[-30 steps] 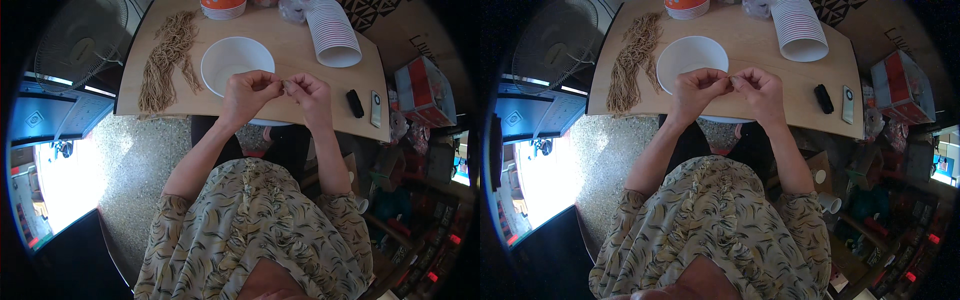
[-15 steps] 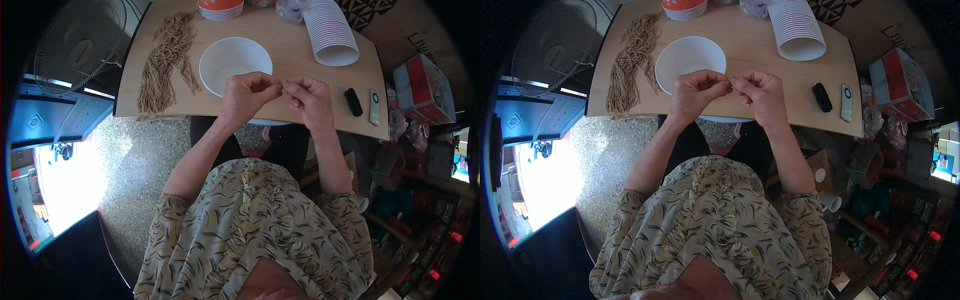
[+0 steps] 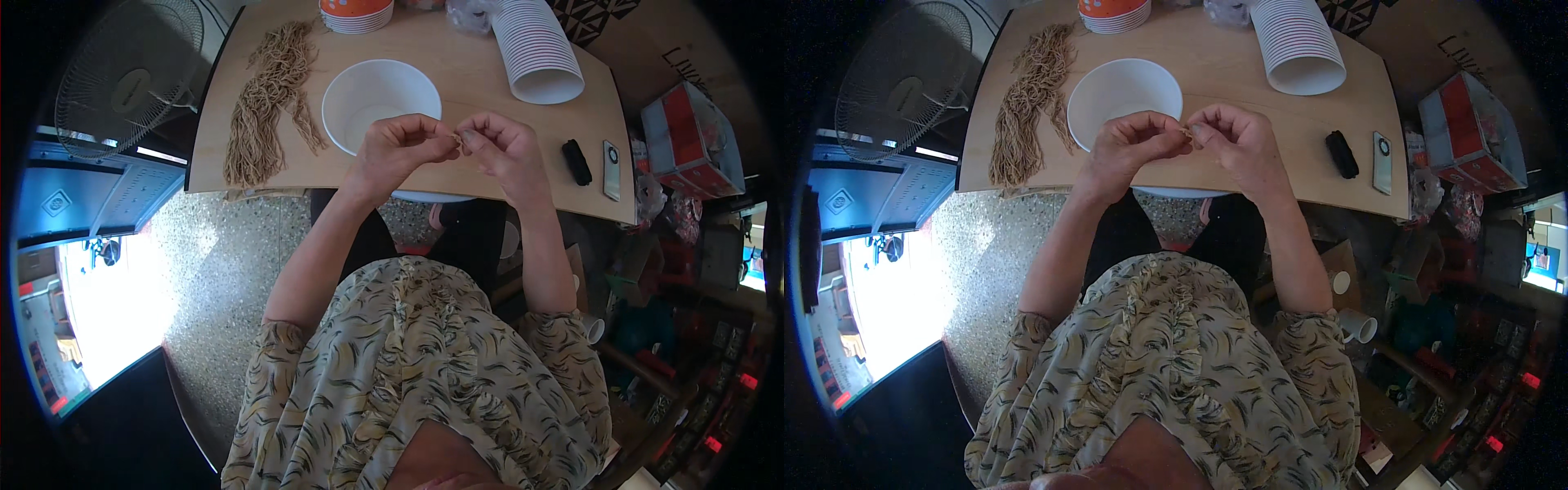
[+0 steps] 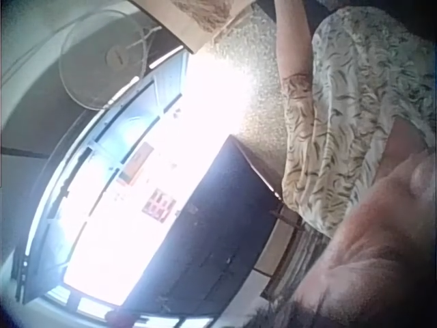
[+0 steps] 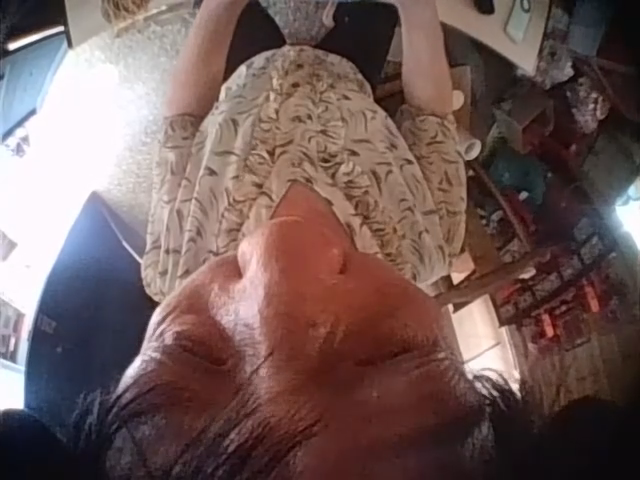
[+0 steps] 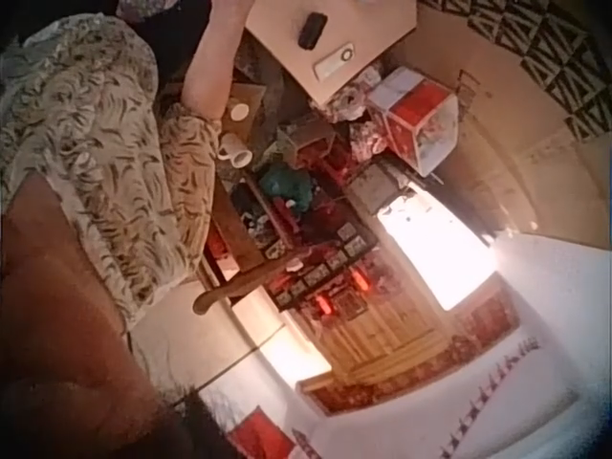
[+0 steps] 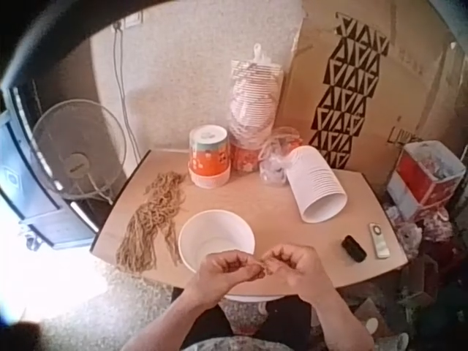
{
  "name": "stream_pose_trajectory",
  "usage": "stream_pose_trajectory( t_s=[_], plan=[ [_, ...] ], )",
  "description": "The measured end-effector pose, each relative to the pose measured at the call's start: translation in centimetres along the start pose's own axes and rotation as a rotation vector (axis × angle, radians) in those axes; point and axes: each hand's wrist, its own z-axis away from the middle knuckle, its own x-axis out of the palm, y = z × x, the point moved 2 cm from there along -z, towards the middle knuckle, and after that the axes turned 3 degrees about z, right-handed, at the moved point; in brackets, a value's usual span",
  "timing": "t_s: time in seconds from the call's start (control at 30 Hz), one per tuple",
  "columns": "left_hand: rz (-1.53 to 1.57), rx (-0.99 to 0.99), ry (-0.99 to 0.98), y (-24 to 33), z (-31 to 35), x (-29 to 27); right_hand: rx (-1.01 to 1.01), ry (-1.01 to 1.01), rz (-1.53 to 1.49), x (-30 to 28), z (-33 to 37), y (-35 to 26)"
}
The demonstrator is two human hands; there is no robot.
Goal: Securing paper bowls with rubber bands for packaging.
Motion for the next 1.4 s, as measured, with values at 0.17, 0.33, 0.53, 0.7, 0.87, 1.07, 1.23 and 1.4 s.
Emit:
stream_pose_trajectory(
  t_s=[0.17, 0.33, 0.53, 0.7, 0.87, 1.07, 1.23, 1.4],
  plan=[
    [-0.051, 0.007, -0.004, 0.1, 0.1, 0.1, 0.146, -0.05, -0.177, -0.3, 0.4, 0.6],
    [-0.07, 0.024, 0.007, 0.2, 0.3, 0.2, 0.143, -0.073, -0.155, 0.0, 0.5, 0.5],
    [-0.153, 0.048, 0.008, 0.5, 0.6, 0.3, 0.064, -0.15, -0.002, 0.0, 0.5, -0.8],
    [-0.248, 0.084, -0.015, 0.5, 0.8, 0.0, 0.029, -0.211, 0.005, -0.2, 0.3, -0.5],
    [-0.214, 0.122, -0.015, 0.7, 0.9, 0.1, 0.092, -0.179, -0.123, 0.1, 0.8, 1.0],
    [-0.086, 0.123, -0.01, 0.3, 0.7, 0.0, 0.141, -0.018, -0.433, 0.8, 1.3, 1.6],
    [-0.101, 0.124, -0.015, 0.5, 0.8, 0.0, 0.1, -0.066, -0.235, 0.1, 1.2, 0.6],
    [-0.105, 0.128, -0.029, 0.4, 0.6, 0.1, -0.071, -0.032, -0.058, 0.7, 1.2, 0.3]
  ],
)
